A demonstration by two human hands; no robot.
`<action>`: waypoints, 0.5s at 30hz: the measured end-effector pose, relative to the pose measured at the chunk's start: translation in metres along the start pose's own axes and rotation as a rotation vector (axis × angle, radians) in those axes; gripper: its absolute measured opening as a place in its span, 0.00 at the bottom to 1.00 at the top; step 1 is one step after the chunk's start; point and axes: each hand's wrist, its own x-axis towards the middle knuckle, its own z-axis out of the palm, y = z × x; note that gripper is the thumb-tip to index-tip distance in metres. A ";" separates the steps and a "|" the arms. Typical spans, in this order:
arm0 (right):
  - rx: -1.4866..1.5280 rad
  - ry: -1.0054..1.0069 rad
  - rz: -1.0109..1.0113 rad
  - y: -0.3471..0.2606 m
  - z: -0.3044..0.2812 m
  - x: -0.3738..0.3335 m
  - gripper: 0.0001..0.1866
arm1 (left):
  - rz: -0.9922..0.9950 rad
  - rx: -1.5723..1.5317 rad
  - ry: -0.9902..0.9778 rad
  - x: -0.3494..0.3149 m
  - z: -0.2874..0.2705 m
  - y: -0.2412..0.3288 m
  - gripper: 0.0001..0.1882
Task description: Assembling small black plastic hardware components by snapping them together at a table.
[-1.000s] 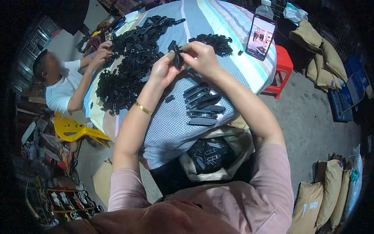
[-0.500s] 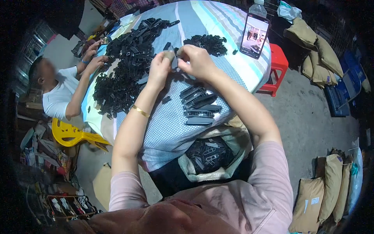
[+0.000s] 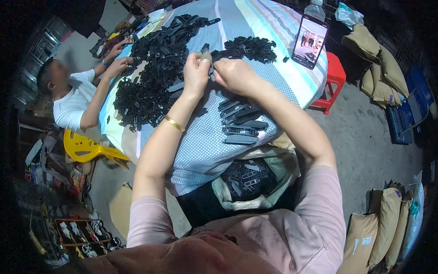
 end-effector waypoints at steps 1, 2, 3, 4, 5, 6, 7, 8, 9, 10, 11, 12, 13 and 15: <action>-0.004 -0.025 0.035 -0.001 -0.001 0.001 0.11 | 0.033 0.048 0.048 0.001 0.000 -0.001 0.14; -0.007 -0.050 0.069 -0.002 -0.001 0.002 0.11 | 0.065 0.096 0.096 0.002 0.000 -0.002 0.15; -0.006 -0.051 0.066 -0.002 -0.001 0.002 0.11 | 0.064 0.096 0.100 0.003 0.000 -0.004 0.15; 0.066 -0.056 -0.004 -0.002 -0.001 0.002 0.10 | 0.035 -0.068 0.084 0.005 -0.001 -0.003 0.14; 0.138 -0.061 -0.075 -0.001 -0.002 0.001 0.10 | 0.005 -0.230 0.069 0.005 -0.002 -0.002 0.14; 0.116 -0.043 0.009 0.007 -0.006 0.002 0.11 | 0.005 -0.228 0.073 0.005 -0.005 -0.002 0.14; 0.103 0.039 0.136 0.022 -0.009 0.000 0.12 | -0.078 -0.239 -0.015 0.001 -0.006 0.009 0.14; 0.090 0.121 0.259 0.037 -0.012 -0.002 0.12 | -0.159 -0.249 -0.100 -0.001 -0.008 0.019 0.14; 0.070 0.128 0.365 0.051 -0.017 -0.006 0.12 | -0.218 -0.269 -0.315 -0.001 -0.014 0.025 0.13; 0.057 0.135 0.465 0.063 -0.019 -0.009 0.12 | -0.215 -0.203 -0.381 -0.008 -0.016 0.027 0.13; -0.002 0.137 0.432 0.074 -0.018 -0.013 0.11 | -0.121 -0.025 -0.465 -0.015 -0.014 0.029 0.15; -0.004 0.138 0.430 0.083 -0.013 -0.017 0.11 | -0.026 0.154 -0.545 -0.023 -0.011 0.030 0.17; -0.031 0.091 0.388 0.085 -0.011 -0.020 0.11 | 0.033 0.301 -0.640 -0.030 -0.010 0.040 0.19; -0.095 -0.101 0.366 0.076 -0.009 -0.016 0.15 | 0.085 0.505 -0.774 -0.043 -0.006 0.052 0.22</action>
